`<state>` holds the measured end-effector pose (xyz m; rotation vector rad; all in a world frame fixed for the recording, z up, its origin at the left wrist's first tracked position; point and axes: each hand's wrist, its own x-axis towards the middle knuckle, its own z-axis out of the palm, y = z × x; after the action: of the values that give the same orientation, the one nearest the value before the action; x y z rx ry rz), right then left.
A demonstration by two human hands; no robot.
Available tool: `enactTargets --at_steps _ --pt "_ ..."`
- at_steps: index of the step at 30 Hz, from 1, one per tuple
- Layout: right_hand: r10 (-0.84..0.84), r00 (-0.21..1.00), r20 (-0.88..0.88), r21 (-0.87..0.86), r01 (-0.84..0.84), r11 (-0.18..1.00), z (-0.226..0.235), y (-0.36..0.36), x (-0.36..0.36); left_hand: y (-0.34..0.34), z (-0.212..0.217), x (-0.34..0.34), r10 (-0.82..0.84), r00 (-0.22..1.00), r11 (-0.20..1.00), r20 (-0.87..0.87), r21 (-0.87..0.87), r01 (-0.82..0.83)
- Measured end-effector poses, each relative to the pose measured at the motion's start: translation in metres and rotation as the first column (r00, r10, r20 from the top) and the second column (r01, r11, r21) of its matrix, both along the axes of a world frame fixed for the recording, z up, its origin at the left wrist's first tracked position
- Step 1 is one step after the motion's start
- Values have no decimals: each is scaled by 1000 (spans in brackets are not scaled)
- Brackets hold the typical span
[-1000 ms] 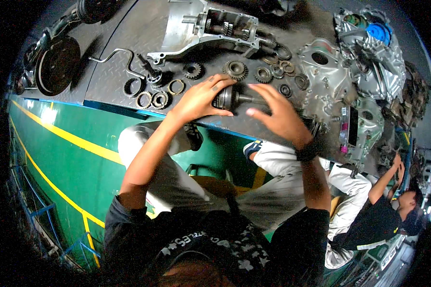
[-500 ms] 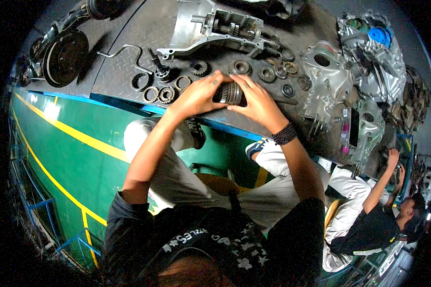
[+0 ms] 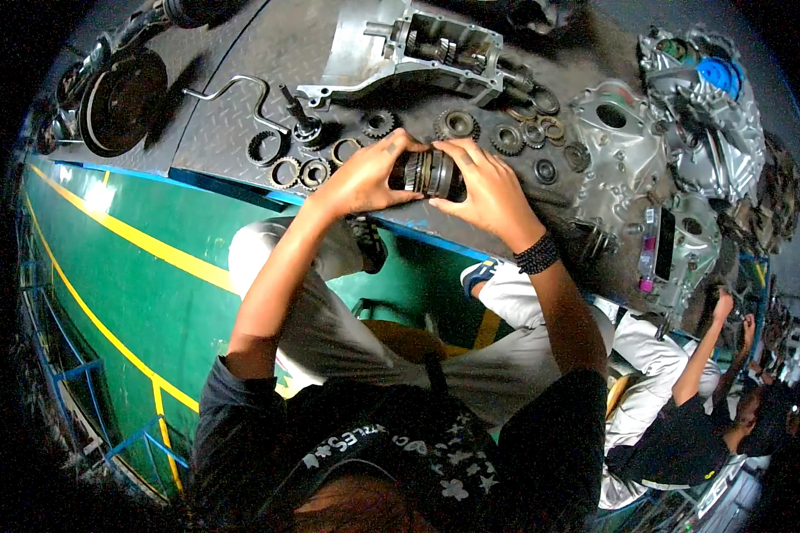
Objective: The person assembles internal transmission components by sliding several metal gears and bearings onto a main shaft by hand. The person holds the shaft upright, picks up individual gears from the workbench, and slides them down the shaft one by one.
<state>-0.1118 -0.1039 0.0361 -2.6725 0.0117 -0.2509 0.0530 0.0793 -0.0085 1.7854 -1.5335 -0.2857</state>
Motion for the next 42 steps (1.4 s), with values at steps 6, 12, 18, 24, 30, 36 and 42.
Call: enactTargets --at_steps 6,12,18,24,30,36,42 --pt "21 1000 20 0 -21 1000 -7 -4 -7 0 -2 2 -31 999 999 -15 -24 31" --pt "-33 999 -18 83 35 996 -13 -5 -16 -1 0 -2 7 994 999 111 -38 -3" --pt "-173 982 -78 128 182 975 -29 -27 -32 -1 -2 -6 81 943 996 324 18 -92" --pt "-133 985 106 -85 143 986 -35 -25 -40 -5 -3 0 32 963 992 267 113 -64" --pt "-184 976 115 -6 186 983 -20 -22 -43 0 29 -1 40 969 996 245 72 -59" --pt "-203 975 94 65 198 978 11 -23 -50 2 66 -9 50 978 991 202 111 -73" --pt "-338 936 95 375 281 884 -18 -30 -50 -11 104 -3 157 953 980 260 -164 -116"
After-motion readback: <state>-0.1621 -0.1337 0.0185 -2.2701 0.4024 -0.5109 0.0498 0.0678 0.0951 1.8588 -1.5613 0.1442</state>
